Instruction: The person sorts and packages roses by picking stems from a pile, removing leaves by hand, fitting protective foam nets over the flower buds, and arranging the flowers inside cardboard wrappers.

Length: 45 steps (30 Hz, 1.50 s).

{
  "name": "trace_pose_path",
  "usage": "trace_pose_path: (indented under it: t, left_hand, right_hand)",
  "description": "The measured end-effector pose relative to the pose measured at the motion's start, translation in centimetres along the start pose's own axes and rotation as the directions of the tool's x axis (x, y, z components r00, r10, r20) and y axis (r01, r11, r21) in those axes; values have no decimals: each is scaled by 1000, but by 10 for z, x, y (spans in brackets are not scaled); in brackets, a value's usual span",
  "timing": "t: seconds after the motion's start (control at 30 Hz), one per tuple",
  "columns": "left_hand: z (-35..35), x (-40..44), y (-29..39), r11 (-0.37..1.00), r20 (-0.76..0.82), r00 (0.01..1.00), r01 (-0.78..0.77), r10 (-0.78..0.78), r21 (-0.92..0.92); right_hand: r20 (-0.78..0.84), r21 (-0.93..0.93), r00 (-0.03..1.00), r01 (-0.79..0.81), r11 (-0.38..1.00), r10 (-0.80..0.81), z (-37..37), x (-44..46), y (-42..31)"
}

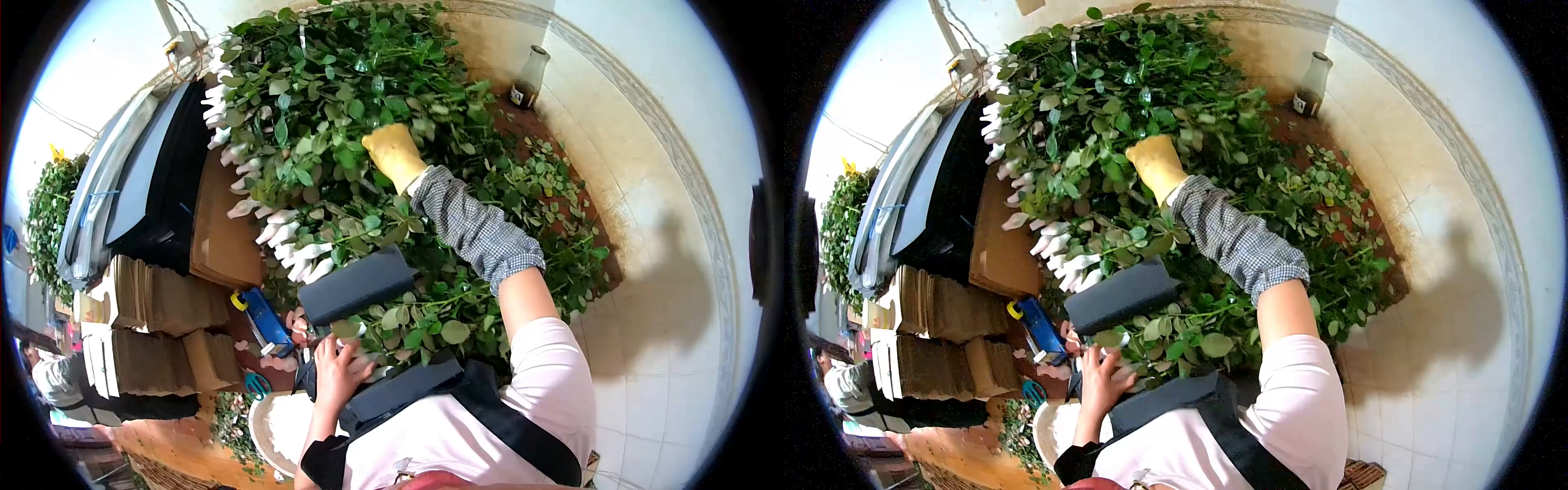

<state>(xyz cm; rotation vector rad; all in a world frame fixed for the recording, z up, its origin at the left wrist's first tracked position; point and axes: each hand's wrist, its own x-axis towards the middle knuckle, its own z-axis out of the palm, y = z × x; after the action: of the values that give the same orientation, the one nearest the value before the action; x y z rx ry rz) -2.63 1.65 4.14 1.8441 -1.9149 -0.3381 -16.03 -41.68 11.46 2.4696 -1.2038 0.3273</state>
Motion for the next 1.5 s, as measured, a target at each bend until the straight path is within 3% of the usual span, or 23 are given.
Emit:
trace_pose_path:
  t: [0.07,0.13,0.2,0.33,0.37,0.4,0.43,0.57,0.63,0.73,0.93,1.0,1.03,1.13,1.2,1.27,1.4,1.5]
  left_hand:
    - [-1,0,1,1000,9,1000,1,-1,19]
    - [-2,-1,2,999,21,1000,14,-14,31]
    - [-2,-1,4,999,21,1000,14,-15,39]
    - [-1,-3,3,998,22,999,23,-25,57]
    - [0,-3,2,998,6,1000,7,-8,63]
    - [1,-4,2,998,-9,1000,-7,8,67]
    - [1,-3,3,997,-10,1000,-5,6,72]
    - [-2,-3,3,999,-4,1000,21,-20,47]
    - [2,-5,2,999,-1,999,36,-36,40]
    - [2,-4,2,999,-19,999,27,-26,24]
    - [1,-4,2,1000,-23,1000,5,-5,30]
    - [2,-4,2,999,-21,1000,0,1,39]
    - [2,-3,1,1000,-22,1000,8,-7,28]
    - [4,-4,-2,1000,-12,1000,12,-12,6]
    - [5,-4,-1,1000,-21,1000,18,-18,17]
    - [4,-5,0,1000,-15,1000,24,-23,10]
    - [4,-4,-1,1000,-30,1000,7,-7,4]
    - [3,-4,0,999,-7,999,35,-35,-3]
  right_hand:
    - [174,246,981,40,968,-85,19,-26,0]
    - [148,287,977,104,952,-151,16,-41,-6]
    - [-163,421,977,193,886,-136,-4,-41,-13]
    - [-432,237,882,315,919,-191,-37,14,-28]
    - [-263,133,956,171,976,-132,-35,29,-26]
    - [-195,-75,980,27,997,-41,-20,38,-22]
    - [-40,-48,999,-37,998,35,-4,46,-17]
    - [238,-43,956,-165,985,170,-22,49,-34]
    - [285,-62,952,-97,993,111,-16,32,-37]
    - [57,-45,996,-66,997,69,14,-4,-37]
    - [-15,-24,997,-76,997,76,-44,-18,-31]
    - [-54,-57,998,29,998,-32,-55,-25,-28]
    - [-190,18,981,48,999,-44,-36,-26,-24]
    - [-245,45,965,104,994,-90,-43,-51,-23]
    - [-15,-95,968,247,964,-249,-55,-62,-39]
    - [-129,-76,928,341,937,-348,-60,-88,-54]
    - [-111,-156,956,253,955,-271,-60,-98,-50]
    - [-48,-196,992,108,975,-120,-45,-84,-36]
